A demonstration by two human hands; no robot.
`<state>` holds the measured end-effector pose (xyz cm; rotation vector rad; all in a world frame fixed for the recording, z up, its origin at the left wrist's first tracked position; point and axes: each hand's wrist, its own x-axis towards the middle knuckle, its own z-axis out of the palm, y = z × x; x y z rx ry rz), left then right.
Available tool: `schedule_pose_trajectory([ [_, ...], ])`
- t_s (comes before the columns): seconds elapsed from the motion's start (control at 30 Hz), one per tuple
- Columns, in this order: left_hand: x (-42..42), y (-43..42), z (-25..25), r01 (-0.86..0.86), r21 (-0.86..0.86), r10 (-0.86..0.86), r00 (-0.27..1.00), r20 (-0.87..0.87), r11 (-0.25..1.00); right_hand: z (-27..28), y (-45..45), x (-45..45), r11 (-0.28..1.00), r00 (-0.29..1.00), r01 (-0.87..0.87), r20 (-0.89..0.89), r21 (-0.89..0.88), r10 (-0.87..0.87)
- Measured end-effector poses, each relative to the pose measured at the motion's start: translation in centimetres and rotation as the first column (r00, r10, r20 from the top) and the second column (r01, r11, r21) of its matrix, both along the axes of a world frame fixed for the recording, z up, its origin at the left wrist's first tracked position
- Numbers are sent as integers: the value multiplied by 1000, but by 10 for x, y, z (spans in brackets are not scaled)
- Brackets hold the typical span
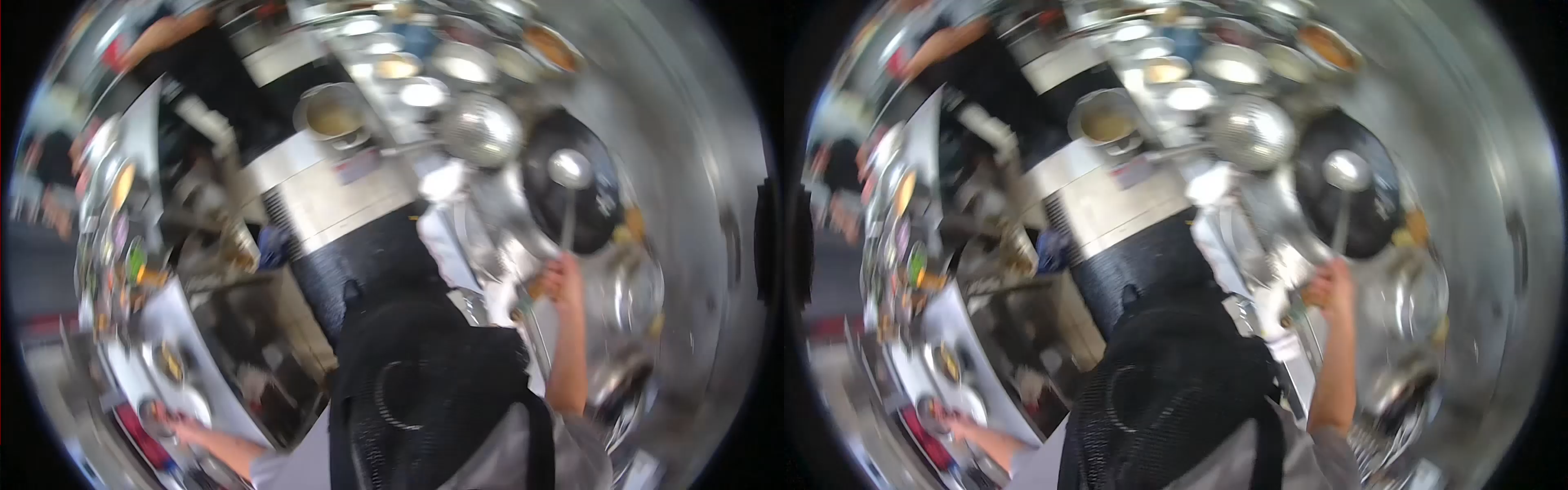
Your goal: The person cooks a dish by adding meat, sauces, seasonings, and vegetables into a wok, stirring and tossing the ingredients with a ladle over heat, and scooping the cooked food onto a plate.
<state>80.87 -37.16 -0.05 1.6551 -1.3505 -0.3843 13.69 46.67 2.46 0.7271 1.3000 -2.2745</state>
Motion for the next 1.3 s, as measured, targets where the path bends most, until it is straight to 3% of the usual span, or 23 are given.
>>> schedule_pose_trajectory([
  [0.03,-78,22,46,-19,-113,-51,812,-582,993,19,-47,10,860,999,27,-47,509,-4],
  [0.1,-117,-8,34,-99,68,120,839,-531,993,78,-88,18,876,994,90,16,473,-110],
  [0.13,-150,-5,29,98,72,-46,850,-524,993,95,-70,16,871,986,138,14,471,-163],
  [0.17,-196,20,43,278,67,-205,832,-516,958,105,-47,11,967,969,218,89,130,-230],
  [0.2,-248,40,32,405,87,-290,773,-564,910,108,-25,6,930,951,291,173,-223,-255],
  [0.3,-422,133,17,725,155,-451,565,-691,671,55,42,-21,806,948,302,67,-509,-312],
  [0.33,-493,186,25,805,184,-476,500,-724,564,6,63,-24,931,969,226,-36,-286,-246],
  [0.37,-548,227,28,921,220,-548,371,-749,322,2,59,-19,921,962,248,-37,-300,-272],
  [0.4,-609,286,43,972,191,-575,237,-783,140,5,37,-13,930,987,124,-143,347,-78],
  [0.43,-654,322,24,991,132,-449,125,-885,15,5,29,-8,518,986,13,-97,855,135],
  [0.53,-786,461,32,920,127,-557,-111,-823,-371,-18,92,27,305,971,111,-168,946,169],
  [0.6,-854,550,46,801,8,-548,-402,-734,-598,-9,120,52,90,937,173,-192,981,291],
  [0.67,-914,616,16,756,103,-682,-512,-523,-647,23,132,68,-16,932,178,-163,984,324],
  [0.7,-949,642,-22,744,38,-710,-619,-336,-667,38,135,75,-117,956,-20,54,993,287],
  [0.73,-965,669,-15,745,46,-744,-667,35,-665,51,138,82,-207,935,-222,268,953,231],
  [0.83,-998,728,-30,692,-118,-690,-659,300,-712,74,145,104,-245,906,-323,374,914,199],
  [0.87,-1003,737,-45,680,-118,-678,-668,307,-724,80,145,111,-235,911,-322,368,917,186],
  [0.93,-1008,751,-57,674,222,-545,-715,439,-705,89,143,120,-261,916,-321,369,910,159],
  [1.03,-1014,766,-52,714,104,-607,-654,452,-692,93,145,128,-267,928,-308,351,913,126],
  [1.1,-1024,763,-30,669,-177,-657,-581,481,-721,92,147,138,-260,939,-293,328,920,105],
  [1.17,-1018,760,-15,704,-155,-688,-581,435,-693,89,152,136,-270,953,-253,288,929,98],
  [1.23,-992,766,-22,600,18,-507,-692,514,-800,84,153,129,-268,966,-199,235,943,109],
  [1.3,-990,763,-19,679,-47,-618,-636,461,-733,88,153,125,-275,967,-181,222,944,123],
])
